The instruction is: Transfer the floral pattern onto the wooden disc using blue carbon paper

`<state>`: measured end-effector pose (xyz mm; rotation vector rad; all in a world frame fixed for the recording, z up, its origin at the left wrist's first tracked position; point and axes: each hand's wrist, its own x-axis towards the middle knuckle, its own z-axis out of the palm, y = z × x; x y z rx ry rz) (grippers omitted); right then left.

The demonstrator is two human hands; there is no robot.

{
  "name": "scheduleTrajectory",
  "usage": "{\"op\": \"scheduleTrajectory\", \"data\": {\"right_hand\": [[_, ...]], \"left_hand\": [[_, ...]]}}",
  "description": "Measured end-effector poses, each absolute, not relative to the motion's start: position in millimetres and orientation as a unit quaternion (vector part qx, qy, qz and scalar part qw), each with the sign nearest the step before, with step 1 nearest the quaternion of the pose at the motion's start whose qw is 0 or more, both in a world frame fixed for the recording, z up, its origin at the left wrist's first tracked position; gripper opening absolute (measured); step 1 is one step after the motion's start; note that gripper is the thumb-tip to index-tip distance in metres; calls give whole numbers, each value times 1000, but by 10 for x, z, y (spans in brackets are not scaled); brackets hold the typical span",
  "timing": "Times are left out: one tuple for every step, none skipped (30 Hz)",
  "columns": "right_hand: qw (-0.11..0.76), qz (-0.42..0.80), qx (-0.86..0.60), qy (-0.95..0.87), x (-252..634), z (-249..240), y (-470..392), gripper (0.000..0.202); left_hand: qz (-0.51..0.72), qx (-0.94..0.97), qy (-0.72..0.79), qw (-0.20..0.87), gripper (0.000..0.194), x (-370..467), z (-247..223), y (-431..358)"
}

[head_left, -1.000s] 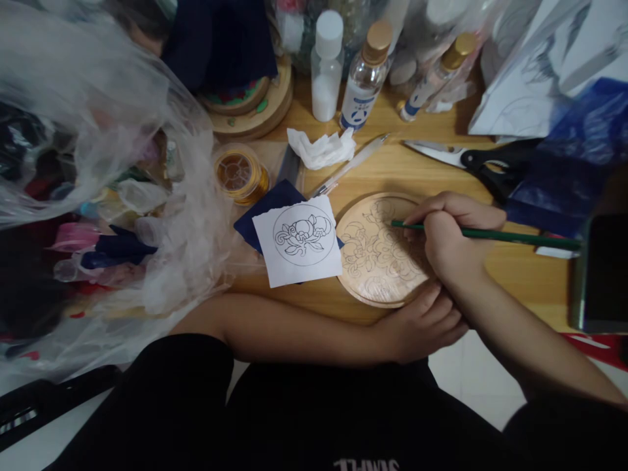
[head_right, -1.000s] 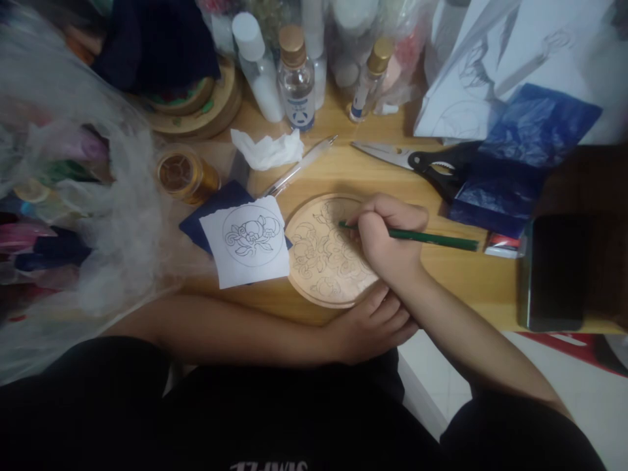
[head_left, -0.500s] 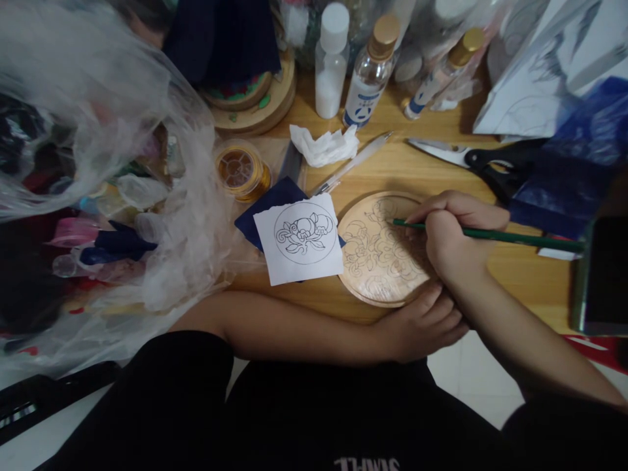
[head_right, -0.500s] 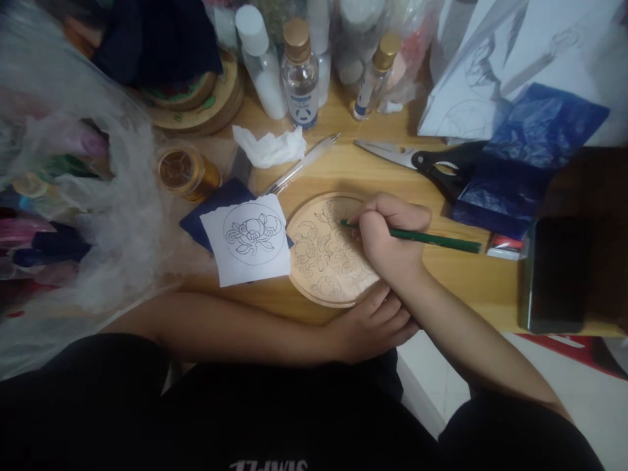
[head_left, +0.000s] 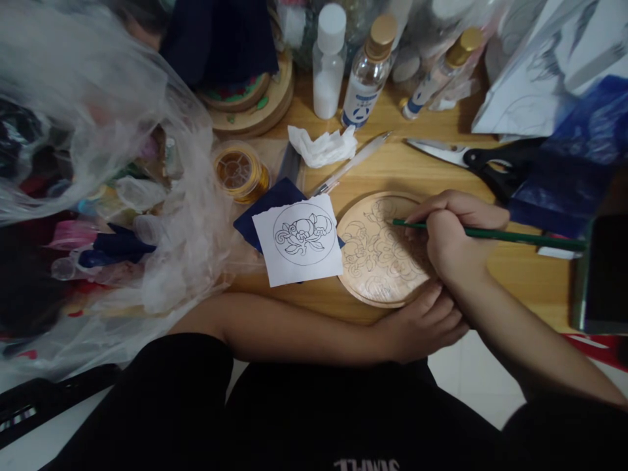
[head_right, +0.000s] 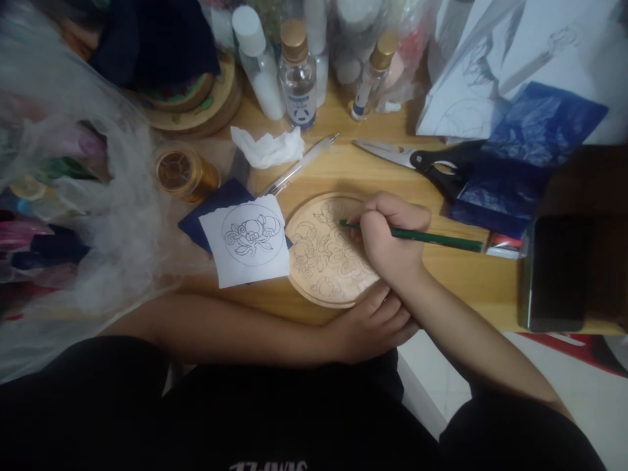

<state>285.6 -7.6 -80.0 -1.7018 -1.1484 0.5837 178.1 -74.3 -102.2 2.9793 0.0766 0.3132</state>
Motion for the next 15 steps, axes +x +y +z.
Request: {"op": "scheduleTrajectory", "data": {"right_hand": [[479, 238, -701, -473, 2855, -801, -75, 34], [477, 236, -703, -472, 2854, -802, -74, 34], [478, 232, -704, -472, 2852, -802, -73, 32], [479, 229, -705, -471, 2850, -803, -73, 31], [479, 227, -706, -471, 2849, -803, -73, 30], [477, 225, -707, -470, 2848, -803, -73, 29], [475, 225, -709, -471, 2847, -803, -73, 29], [472, 226, -710, -471, 2847, -804, -74, 28], [470, 226, -710, -473, 2847, -805, -74, 28], [471, 225, -709, -474, 2848, -806, -75, 28], [472, 223, -709, -474, 2848, -808, -76, 28], [473, 221, -709, -474, 2849, -809, -77, 28], [473, 220, -711, -473, 2849, -809, -77, 28], [470, 222, -713, -470, 2849, -808, -77, 27], [468, 225, -715, -468, 2848, -806, -77, 27]], "left_hand": [[113, 991, 30, 71, 41, 1780, -1028, -749], [121, 990, 35, 68, 41, 1779, -1034, -754], [126, 989, 40, 64, 41, 1778, -1041, -759], [127, 989, 43, 62, 41, 1777, -1046, -763], [126, 989, 43, 60, 41, 1777, -1049, -766], [123, 990, 41, 59, 41, 1777, -1052, -767], [122, 990, 40, 59, 41, 1777, -1053, -767], [122, 990, 40, 59, 41, 1777, -1053, -768], [123, 990, 40, 59, 41, 1777, -1053, -768], [125, 990, 41, 58, 41, 1777, -1053, -769], [130, 989, 43, 57, 41, 1776, -1053, -770], [135, 988, 47, 55, 41, 1775, -1053, -771], [140, 988, 50, 52, 41, 1774, -1052, -771], [142, 987, 51, 49, 41, 1773, -1049, -771], [141, 988, 51, 48, 41, 1772, -1044, -768]]}}
